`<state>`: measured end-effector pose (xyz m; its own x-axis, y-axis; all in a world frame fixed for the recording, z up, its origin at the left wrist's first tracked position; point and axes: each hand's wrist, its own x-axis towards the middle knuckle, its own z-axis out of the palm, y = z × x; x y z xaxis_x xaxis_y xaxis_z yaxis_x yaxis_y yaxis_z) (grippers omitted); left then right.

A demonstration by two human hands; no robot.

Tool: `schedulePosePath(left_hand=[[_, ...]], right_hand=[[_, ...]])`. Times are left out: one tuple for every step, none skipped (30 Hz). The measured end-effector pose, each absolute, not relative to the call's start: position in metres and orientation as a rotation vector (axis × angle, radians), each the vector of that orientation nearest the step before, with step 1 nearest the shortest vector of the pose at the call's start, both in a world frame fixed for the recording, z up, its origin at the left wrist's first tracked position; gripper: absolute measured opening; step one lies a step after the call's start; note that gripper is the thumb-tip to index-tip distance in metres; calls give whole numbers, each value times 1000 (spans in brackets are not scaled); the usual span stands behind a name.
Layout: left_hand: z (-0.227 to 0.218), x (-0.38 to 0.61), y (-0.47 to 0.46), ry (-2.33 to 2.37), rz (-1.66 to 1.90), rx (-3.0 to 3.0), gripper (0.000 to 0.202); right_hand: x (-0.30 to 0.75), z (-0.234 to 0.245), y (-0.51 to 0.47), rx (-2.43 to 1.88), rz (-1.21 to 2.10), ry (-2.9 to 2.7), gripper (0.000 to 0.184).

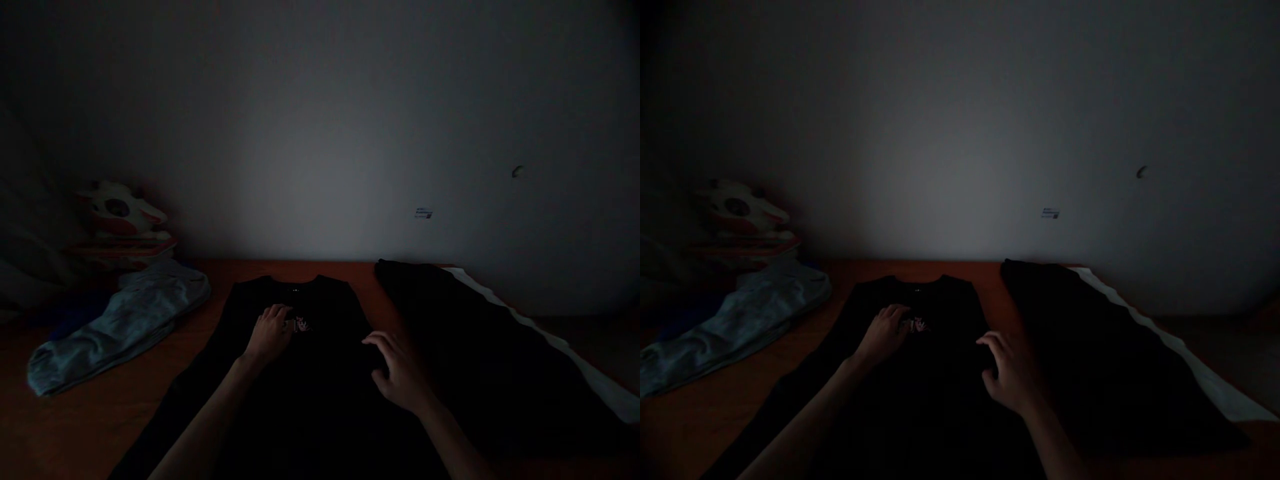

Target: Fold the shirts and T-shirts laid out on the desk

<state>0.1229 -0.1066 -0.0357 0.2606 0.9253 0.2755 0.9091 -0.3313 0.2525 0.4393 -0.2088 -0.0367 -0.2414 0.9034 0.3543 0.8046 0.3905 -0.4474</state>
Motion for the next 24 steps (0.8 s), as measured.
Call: schedulePosePath(left_hand=[[-34, 130, -106, 1750, 579, 2460, 35], [-32, 139, -106, 1725, 563, 2455, 34], [-31, 147, -105, 1715, 543, 2445, 33], [-30, 155, -103, 1715, 525, 2428, 33], [-29, 163, -102, 1715, 512, 2405, 31], [-28, 170, -100, 1702, 516, 2367, 29], [-27, 175, -98, 1682, 538, 2314, 24], [-25, 180, -97, 1659, 571, 2253, 20], [-24, 184, -95, 1634, 608, 2192, 16], [-22, 186, -93, 1614, 640, 2135, 15], [-21, 188, -90, 1608, 665, 2087, 17], [-19, 189, -88, 1615, 679, 2050, 19], [-18, 188, -85, 1630, 682, 2022, 22], [-17, 187, -82, 1647, 682, 1996, 23], [-17, 185, -80, 1666, 672, 1976, 23], [-16, 182, -78, 1685, 650, 1965, 23], [-16, 180, -78, 1703, 616, 1963, 22], [-15, 177, -78, 1720, 574, 1971, 21], [-15, 176, -79, 1738, 533, 1987, 21], [-15, 176, -80, 1758, 501, 2005, 22], [-14, 178, -82, 1775, 477, 2044, 26], [-15, 182, -84, 1781, 458, 2111, 29], [-15, 188, -85, 1762, 446, 2208, 32], [-17, 197, -85, 1709, 439, 2322, 34]], right_hand=[[439, -38, -208, -1472, 203, -2085, 56], [438, -39, -206, -1479, 175, -2081, 54], [438, -41, -205, -1480, 149, -2077, 50], [437, -42, -204, -1481, 127, -2073, 46], [437, -43, -204, -1482, 109, -2069, 43], [437, -44, -203, -1480, 97, -2070, 41], [437, -45, -203, -1475, 90, -2069, 41], [438, -46, -203, -1469, 88, -2069, 41], [439, -47, -202, -1463, 90, -2066, 42], [440, -49, -202, -1456, 95, -2062, 42], [441, -50, -202, -1450, 102, -2055, 41], [442, -52, -201, -1446, 107, -2044, 40], [443, -53, -201, -1443, 106, -2028, 39], [444, -54, -201, -1440, 100, -2009, 37], [445, -53, -200, -1439, 91, -1988, 35], [445, -52, -201, -1441, 84, -1972, 33], [445, -50, -201, -1443, 82, -1966, 31], [445, -48, -202, -1443, 90, -1974, 30], [444, -46, -202, -1441, 104, -1993, 29], [443, -43, -203, -1438, 122, -2016, 29], [443, -41, -204, -1435, 137, -2036, 28], [442, -39, -204, -1433, 150, -2048, 28], [441, -38, -205, -1432, 156, -2051, 28], [440, -38, -205, -1432, 158, -2052, 28]])
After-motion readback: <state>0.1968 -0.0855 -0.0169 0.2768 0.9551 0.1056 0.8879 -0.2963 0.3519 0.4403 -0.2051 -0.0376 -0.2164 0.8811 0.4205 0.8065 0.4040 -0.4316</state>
